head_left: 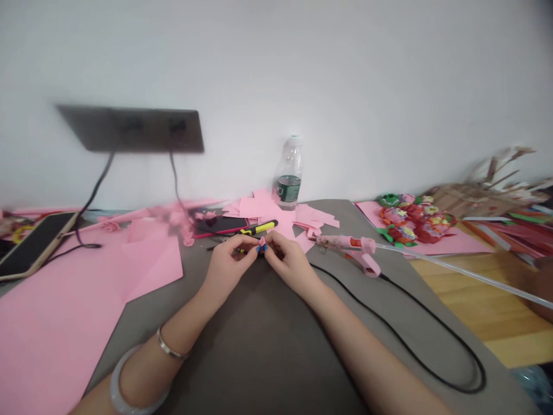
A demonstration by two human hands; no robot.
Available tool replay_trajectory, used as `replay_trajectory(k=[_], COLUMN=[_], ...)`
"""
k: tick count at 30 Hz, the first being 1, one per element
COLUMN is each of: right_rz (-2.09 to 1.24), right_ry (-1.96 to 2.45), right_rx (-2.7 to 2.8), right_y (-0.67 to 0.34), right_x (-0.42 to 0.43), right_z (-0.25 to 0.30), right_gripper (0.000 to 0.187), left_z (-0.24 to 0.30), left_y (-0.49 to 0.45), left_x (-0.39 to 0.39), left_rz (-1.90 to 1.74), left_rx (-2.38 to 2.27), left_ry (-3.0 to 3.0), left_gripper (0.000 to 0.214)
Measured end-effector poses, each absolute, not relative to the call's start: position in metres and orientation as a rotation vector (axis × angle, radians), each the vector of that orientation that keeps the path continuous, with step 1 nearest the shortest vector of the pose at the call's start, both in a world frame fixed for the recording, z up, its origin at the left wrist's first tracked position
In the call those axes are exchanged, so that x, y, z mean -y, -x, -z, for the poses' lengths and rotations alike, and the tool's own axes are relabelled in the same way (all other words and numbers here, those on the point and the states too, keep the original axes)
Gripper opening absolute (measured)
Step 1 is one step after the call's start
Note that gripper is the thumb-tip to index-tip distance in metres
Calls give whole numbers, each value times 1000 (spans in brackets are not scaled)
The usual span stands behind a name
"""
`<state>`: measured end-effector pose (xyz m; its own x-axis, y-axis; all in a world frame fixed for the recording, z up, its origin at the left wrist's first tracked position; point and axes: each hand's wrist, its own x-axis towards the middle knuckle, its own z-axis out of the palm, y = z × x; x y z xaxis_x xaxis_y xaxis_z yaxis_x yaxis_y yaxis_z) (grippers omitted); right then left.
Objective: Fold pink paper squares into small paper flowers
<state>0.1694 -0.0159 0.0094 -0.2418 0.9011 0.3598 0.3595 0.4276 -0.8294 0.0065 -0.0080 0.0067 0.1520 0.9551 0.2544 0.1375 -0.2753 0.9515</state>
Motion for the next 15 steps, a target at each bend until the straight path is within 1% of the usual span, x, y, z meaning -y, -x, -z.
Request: replay_trajectory(k=[5, 10, 15], right_rz=[-771, -771, -841], right_ry=[1073, 1079, 1085], right_rx=[1839, 1840, 1762], right_y=[-172, -171, -169], right_x=[16, 15, 15], right_z=[-11, -8, -6], right_gripper=[9, 8, 6], left_z=[-4, -6, -4], left_y=[-5, -5, -5], left_x=[6, 9, 7], left_rz=[-1195, -1212, -1236], left_rx=[-1066, -1099, -1029], left_ry=[-1578, -1599, -1517], left_gripper=[16, 27, 15])
